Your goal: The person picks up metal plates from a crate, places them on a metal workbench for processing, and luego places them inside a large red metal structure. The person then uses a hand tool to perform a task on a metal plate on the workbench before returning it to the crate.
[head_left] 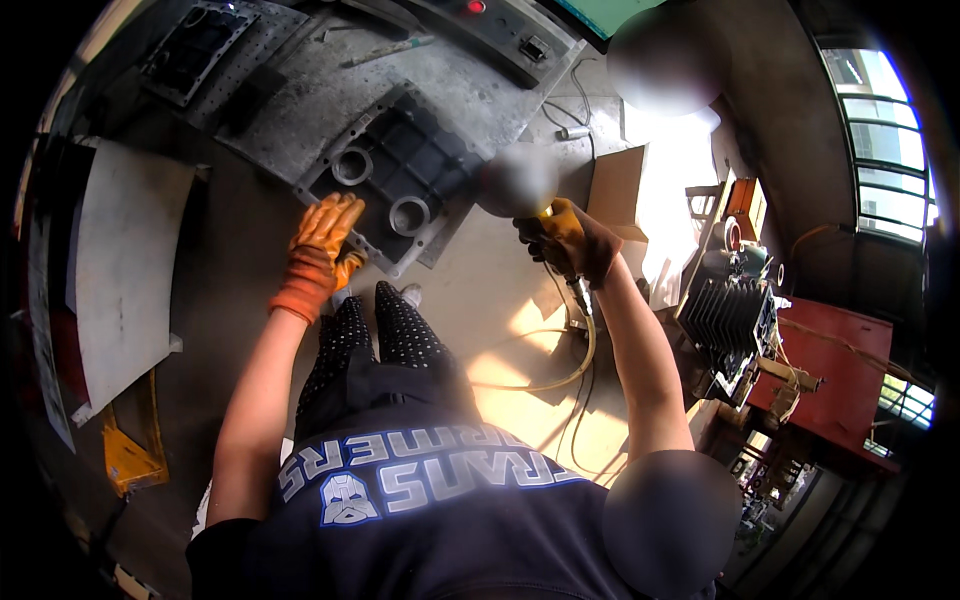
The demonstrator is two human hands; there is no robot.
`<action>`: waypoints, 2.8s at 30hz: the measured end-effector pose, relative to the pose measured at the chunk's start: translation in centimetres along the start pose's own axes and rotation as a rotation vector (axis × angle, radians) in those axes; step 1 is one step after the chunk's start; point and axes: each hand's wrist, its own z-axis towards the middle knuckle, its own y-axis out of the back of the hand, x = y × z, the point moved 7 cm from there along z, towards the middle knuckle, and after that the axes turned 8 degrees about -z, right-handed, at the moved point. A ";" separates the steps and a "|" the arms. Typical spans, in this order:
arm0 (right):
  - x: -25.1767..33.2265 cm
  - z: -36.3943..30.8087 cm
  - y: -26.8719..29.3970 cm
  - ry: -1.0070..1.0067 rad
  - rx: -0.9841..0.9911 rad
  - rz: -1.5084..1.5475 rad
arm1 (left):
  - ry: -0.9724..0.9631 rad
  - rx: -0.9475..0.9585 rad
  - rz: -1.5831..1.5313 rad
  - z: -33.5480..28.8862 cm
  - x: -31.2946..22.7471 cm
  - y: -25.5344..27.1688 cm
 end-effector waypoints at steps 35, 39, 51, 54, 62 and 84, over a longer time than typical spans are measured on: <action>0.3 1.6 0.9 -0.030 -0.068 -0.177 | 0.021 -0.087 -0.028 -0.3 -0.4 -0.4; 0.6 1.3 -0.3 -0.056 -0.075 0.008 | 0.028 -0.082 -0.041 -0.3 -0.3 -0.3; 0.4 0.9 -1.0 0.038 0.063 -0.108 | 0.026 -0.065 -0.018 -0.4 -0.1 -0.7; -2.8 1.2 -1.1 -0.012 0.094 0.040 | 0.035 -0.060 -0.034 -0.3 -0.3 -0.5; -3.4 -1.0 -6.3 0.031 0.223 -0.050 | 0.076 -0.350 -0.200 -2.7 -0.7 5.4; -3.8 -2.2 -11.7 0.007 0.223 -0.038 | 0.723 -0.048 0.030 -28.3 13.8 -0.8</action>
